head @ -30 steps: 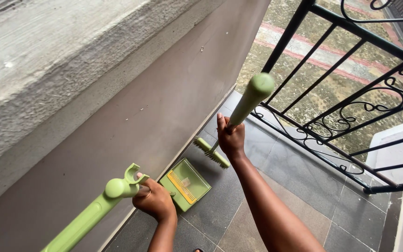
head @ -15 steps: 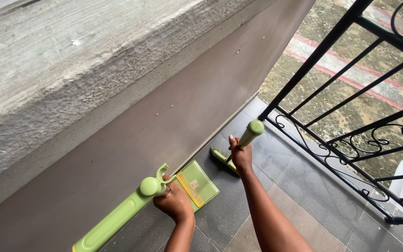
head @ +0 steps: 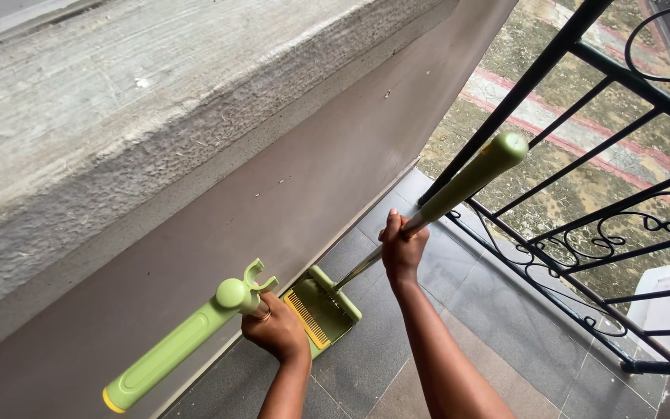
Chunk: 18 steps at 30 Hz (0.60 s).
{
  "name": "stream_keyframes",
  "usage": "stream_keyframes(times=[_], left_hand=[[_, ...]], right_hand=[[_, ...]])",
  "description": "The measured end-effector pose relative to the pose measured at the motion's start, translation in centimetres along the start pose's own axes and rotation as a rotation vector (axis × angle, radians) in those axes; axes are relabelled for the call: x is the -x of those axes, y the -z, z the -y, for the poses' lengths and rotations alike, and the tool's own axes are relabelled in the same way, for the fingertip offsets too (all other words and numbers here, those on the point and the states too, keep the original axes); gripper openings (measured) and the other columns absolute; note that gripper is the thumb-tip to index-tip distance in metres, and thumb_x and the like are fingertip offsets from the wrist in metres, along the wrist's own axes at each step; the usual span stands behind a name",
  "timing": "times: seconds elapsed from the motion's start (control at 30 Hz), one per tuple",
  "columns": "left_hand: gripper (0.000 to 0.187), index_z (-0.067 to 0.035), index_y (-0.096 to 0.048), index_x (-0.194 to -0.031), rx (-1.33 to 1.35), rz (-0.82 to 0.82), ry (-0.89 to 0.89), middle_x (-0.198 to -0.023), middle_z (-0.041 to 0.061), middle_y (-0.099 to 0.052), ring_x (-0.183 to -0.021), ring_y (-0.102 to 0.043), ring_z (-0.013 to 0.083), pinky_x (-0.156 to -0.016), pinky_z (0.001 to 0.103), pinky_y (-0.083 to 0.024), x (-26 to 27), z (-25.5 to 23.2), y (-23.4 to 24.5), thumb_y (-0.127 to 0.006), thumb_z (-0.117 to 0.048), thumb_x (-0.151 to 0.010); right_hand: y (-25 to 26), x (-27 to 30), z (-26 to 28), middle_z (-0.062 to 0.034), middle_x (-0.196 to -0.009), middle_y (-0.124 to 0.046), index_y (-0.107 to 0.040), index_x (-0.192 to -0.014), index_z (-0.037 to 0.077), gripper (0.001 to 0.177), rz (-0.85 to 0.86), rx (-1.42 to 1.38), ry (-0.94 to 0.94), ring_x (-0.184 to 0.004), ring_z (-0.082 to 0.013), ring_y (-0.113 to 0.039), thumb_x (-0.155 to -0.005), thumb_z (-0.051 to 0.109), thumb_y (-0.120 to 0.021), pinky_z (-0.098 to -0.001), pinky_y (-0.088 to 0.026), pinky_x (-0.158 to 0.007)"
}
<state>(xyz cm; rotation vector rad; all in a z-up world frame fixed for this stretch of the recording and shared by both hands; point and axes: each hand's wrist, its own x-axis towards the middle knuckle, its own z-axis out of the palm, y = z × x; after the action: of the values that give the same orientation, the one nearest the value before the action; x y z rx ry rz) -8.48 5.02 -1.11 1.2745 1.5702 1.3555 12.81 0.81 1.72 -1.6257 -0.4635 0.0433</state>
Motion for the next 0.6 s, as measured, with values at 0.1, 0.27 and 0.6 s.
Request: stream_keyframes(times=[0.1, 0.27, 0.6], left_hand=[[0.035, -0.001, -0.051, -0.066, 0.011, 0.003, 0.037, -0.056, 0.007, -0.058, -0.048, -0.056, 0.0165, -0.051, 0.034, -0.045, -0.4, -0.7, 0.3, -0.056, -0.007, -0.101], [0.040, 0.001, -0.051, -0.068, -0.032, -0.005, -0.005, -0.057, 0.009, -0.058, -0.051, -0.058, 0.0190, -0.054, 0.034, -0.046, -0.3, -1.2, 1.1, -0.057, -0.012, -0.104], [0.018, 0.002, -0.069, -0.093, 0.024, 0.010, 0.025, -0.080, 0.011, -0.074, -0.067, -0.072, 0.0208, -0.059, 0.033, -0.055, 0.5, -1.2, 1.0, -0.064, -0.014, -0.099]], right_hand=[[-0.9, -0.4, 1.5, 0.0005, -0.048, -0.048, -0.047, -0.054, 0.005, 0.054, -0.037, -0.008, 0.145, -0.043, -0.0078, -0.049, -0.105, 0.019, -0.058, -0.0297, -0.040, -0.044], [-3.0, 0.5, 0.0, -0.0013, -0.052, -0.049, -0.053, -0.066, 0.000, 0.045, 0.003, 0.150, 0.238, -0.048, -0.0114, -0.045, -0.105, 0.021, -0.062, -0.0317, -0.037, -0.048], [-3.8, 2.6, -8.9, 0.0001, -0.053, -0.037, -0.042, -0.057, 0.003, 0.055, 0.154, 0.202, -0.126, -0.051, -0.0119, -0.034, -0.101, 0.026, -0.066, -0.0359, -0.029, -0.048]])
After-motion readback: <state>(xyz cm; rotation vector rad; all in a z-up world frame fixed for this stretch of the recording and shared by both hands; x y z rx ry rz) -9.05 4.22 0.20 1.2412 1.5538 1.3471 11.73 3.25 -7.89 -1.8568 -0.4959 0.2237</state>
